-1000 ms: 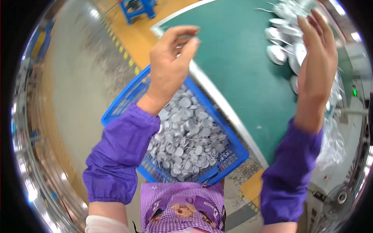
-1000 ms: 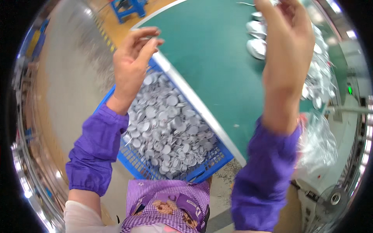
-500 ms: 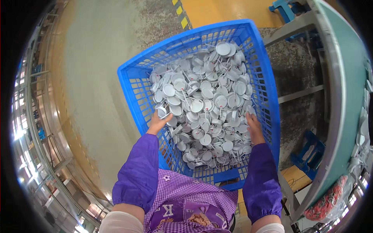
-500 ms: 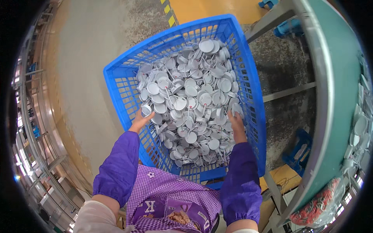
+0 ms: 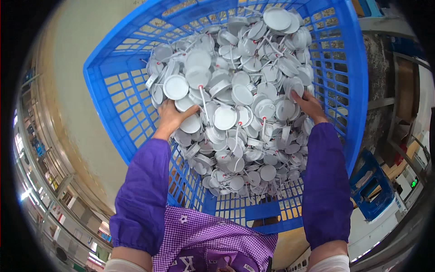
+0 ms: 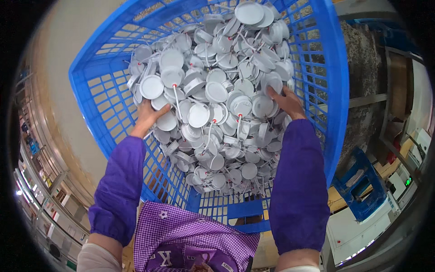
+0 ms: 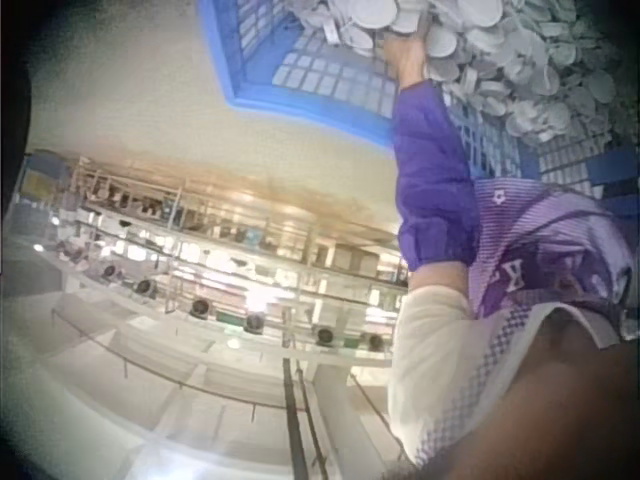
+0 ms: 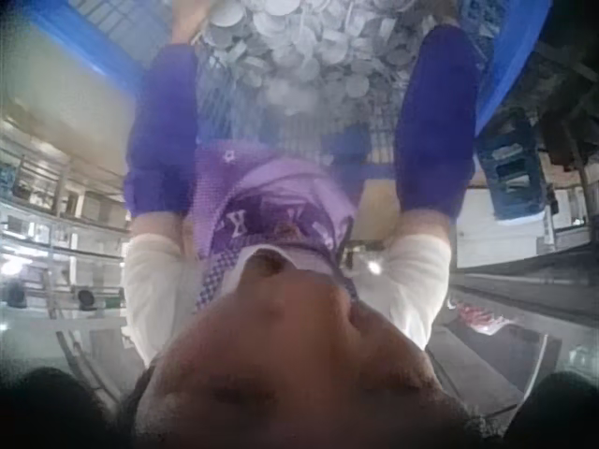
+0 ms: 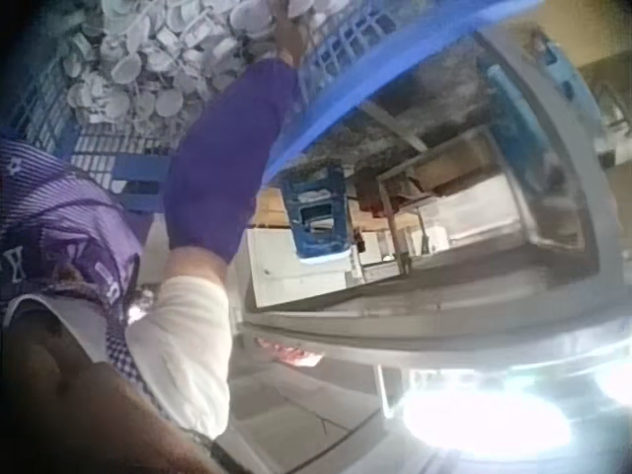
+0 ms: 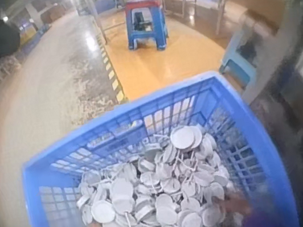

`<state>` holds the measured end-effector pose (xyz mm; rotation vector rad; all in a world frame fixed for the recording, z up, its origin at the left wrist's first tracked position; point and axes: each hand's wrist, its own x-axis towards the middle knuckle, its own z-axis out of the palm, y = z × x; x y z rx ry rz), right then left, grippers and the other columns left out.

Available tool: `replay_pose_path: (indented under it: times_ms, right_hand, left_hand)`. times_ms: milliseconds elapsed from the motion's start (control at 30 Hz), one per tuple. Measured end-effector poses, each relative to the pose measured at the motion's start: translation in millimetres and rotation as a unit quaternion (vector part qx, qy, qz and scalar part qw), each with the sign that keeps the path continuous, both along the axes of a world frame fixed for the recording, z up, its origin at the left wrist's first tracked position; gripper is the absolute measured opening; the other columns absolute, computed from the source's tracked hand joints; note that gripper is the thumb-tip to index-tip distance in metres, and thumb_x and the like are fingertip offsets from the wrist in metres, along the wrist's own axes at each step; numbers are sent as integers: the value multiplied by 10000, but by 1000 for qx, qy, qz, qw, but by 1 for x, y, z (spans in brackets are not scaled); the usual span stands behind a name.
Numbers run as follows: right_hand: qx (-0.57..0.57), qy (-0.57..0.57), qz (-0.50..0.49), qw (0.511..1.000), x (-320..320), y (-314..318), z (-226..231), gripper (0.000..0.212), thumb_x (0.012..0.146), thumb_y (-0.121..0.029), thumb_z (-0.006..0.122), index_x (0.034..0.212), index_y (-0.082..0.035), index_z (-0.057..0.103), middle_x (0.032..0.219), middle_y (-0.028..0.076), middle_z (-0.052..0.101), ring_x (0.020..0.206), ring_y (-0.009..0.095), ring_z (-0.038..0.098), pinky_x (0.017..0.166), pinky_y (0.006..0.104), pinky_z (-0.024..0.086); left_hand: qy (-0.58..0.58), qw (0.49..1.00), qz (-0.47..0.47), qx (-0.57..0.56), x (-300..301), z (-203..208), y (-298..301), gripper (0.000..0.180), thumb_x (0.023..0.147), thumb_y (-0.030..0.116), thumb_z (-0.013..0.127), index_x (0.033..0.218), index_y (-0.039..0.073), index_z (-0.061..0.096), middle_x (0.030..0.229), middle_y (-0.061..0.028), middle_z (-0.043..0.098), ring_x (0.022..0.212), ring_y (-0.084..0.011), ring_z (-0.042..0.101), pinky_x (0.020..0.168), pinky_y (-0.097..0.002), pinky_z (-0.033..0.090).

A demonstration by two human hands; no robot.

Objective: The recorder sorts through a blue crate of circular LED light panels and transfers them to a stack on a green workbench.

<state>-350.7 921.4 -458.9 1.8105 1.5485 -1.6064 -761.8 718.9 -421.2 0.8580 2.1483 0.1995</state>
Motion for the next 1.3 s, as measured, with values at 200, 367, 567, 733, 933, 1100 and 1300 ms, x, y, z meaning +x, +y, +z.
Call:
replay_pose_path:
  times_ms: [200,367,567,733,933,1100,1300]
  right_hand:
    - [-15,-22,17,999,-42,-2,-33,919,741,-674,603,1331,15,451,1302,200,501,1221,277,473,997,341,361]
    - [-115,89,54,988,-78,9,18,839,812,-621,580,1369,-22,393,1333,127,462,1198,225,459,986,315,369]
    - [-123,194,-278,933,-111,-48,-38,829,804,-476,671,1382,4,320,1280,154,497,1164,221,498,942,334,434]
    - [-43,249,-208,945,-132,-79,-46,719,810,-440,676,1331,-19,415,1248,109,521,1093,195,529,939,306,415]
    - [-303,253,-320,861,-127,-74,-58,750,835,-585,581,1321,-32,440,1212,82,540,1076,165,533,910,279,423]
    - [-201,326,-324,865,-130,-86,-88,701,805,-563,635,1248,-38,496,1040,79,616,889,154,618,759,274,498]
    - [-227,341,-436,801,-134,-111,-47,529,831,-456,644,1193,-84,541,953,37,626,787,141,620,666,257,492]
  left_hand:
    - [-94,993,-72,28,24,-23,45,879,605,559,771,1247,17,511,1125,-198,602,1090,-328,558,984,-422,346]
    - [-234,971,-44,23,24,-19,52,991,588,561,788,1308,-11,421,1210,-200,563,1176,-340,513,975,-363,404]
    - [-207,971,-20,118,50,-58,57,1004,581,521,814,1310,-24,391,1266,-245,490,1163,-350,508,998,-389,380]
    - [-258,935,115,213,72,-68,47,826,594,382,833,1236,8,471,1209,-218,491,1169,-346,462,985,-400,373]
    - [-327,908,170,202,90,-69,65,684,638,370,810,1159,0,566,1151,-183,568,1076,-307,541,948,-380,395]
    - [-335,913,100,210,90,-88,60,703,725,298,761,1263,-20,438,1152,-126,547,1006,-192,553,867,-312,440]
    - [-258,926,83,264,107,-83,42,542,737,243,730,1146,-42,518,1010,-111,591,922,-168,564,806,-298,450]
